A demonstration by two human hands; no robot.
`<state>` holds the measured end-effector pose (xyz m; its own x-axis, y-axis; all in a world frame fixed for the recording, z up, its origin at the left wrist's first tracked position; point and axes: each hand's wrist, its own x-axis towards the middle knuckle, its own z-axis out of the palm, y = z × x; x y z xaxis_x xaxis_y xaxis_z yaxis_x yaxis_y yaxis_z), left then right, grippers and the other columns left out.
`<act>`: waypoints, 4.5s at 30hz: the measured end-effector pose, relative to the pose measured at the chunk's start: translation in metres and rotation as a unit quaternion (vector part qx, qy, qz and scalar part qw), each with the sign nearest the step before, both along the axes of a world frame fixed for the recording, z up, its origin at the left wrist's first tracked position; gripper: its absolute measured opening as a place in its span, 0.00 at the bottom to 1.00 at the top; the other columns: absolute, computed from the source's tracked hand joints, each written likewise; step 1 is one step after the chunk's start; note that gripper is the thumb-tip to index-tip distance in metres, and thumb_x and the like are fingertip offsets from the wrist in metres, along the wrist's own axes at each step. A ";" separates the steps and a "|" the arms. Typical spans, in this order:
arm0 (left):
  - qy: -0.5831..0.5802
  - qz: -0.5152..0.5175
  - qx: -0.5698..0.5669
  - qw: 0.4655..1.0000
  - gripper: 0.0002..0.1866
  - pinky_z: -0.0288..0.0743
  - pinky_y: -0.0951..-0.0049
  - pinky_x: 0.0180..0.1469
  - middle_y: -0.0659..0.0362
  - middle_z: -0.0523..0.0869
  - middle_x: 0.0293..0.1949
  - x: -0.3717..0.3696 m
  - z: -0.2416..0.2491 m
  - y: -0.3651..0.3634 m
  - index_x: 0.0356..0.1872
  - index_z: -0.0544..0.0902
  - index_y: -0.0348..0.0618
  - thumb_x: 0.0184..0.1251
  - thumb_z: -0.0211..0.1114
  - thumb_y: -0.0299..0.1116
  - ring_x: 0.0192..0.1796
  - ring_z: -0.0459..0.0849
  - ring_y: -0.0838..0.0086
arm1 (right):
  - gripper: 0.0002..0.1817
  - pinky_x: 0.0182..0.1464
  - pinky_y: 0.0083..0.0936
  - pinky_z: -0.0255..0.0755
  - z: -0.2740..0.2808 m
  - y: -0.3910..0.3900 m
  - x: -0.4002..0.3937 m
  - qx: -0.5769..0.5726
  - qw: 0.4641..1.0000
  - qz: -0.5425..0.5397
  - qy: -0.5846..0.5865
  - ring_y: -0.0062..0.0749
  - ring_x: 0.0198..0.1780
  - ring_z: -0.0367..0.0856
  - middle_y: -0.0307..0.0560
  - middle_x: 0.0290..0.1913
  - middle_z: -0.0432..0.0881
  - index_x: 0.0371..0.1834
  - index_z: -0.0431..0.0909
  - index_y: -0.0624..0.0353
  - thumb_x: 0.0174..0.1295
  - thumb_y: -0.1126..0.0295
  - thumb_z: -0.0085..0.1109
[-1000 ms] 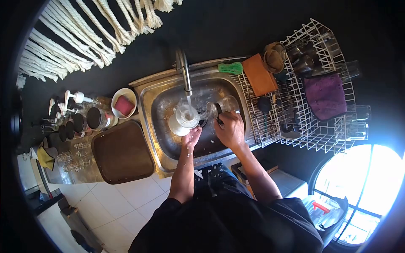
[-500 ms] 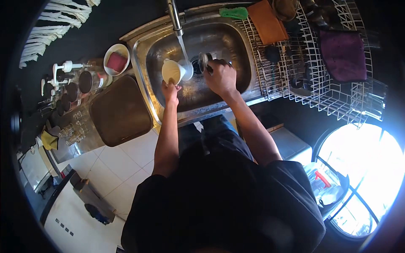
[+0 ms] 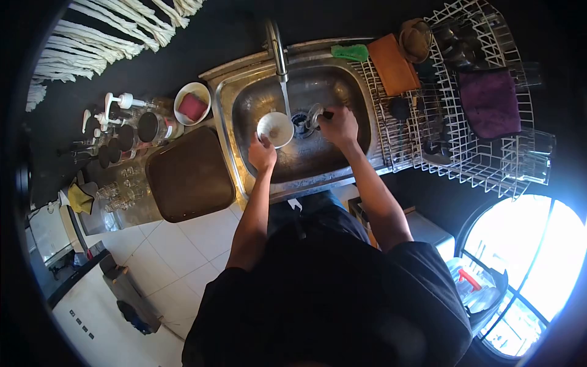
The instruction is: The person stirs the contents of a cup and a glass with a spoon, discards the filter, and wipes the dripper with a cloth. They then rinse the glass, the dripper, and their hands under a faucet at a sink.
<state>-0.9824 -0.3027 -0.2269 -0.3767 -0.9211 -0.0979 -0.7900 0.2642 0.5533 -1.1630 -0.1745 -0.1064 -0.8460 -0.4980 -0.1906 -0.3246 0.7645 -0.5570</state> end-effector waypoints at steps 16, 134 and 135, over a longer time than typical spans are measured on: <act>0.020 0.065 0.038 0.997 0.12 0.78 0.45 0.37 0.46 0.88 0.30 0.012 -0.005 -0.002 0.40 0.80 0.42 0.71 0.57 0.41 0.36 0.88 0.46 | 0.10 0.33 0.18 0.59 -0.050 -0.003 0.033 -0.461 0.833 -0.096 -0.292 0.10 0.30 0.66 0.24 0.25 0.75 0.23 0.79 0.57 0.63 0.74 0.64; 0.067 -0.299 -0.104 0.946 0.17 0.85 0.51 0.39 0.44 0.70 0.71 0.047 0.072 0.012 0.51 0.74 0.45 0.62 0.65 0.26 0.43 0.87 0.42 | 0.11 0.61 0.43 0.67 -0.094 0.024 0.031 0.136 0.903 0.328 0.241 0.41 0.58 0.79 0.46 0.48 0.87 0.36 0.87 0.55 0.51 0.67 0.59; 0.071 -0.281 -0.091 0.953 0.17 0.85 0.50 0.41 0.45 0.69 0.71 0.048 0.069 0.012 0.51 0.74 0.44 0.62 0.65 0.26 0.45 0.86 0.42 | 0.12 0.62 0.43 0.67 -0.093 0.020 0.023 0.160 0.914 0.312 0.203 0.41 0.59 0.79 0.45 0.50 0.86 0.36 0.87 0.55 0.51 0.67 0.59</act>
<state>-0.9349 -0.2903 -0.1581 -0.8134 -0.5663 0.1328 -0.4156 0.7256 0.5484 -1.1398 -0.1544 -0.1995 -0.4502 -0.8812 -0.1445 -0.8831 0.4633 -0.0740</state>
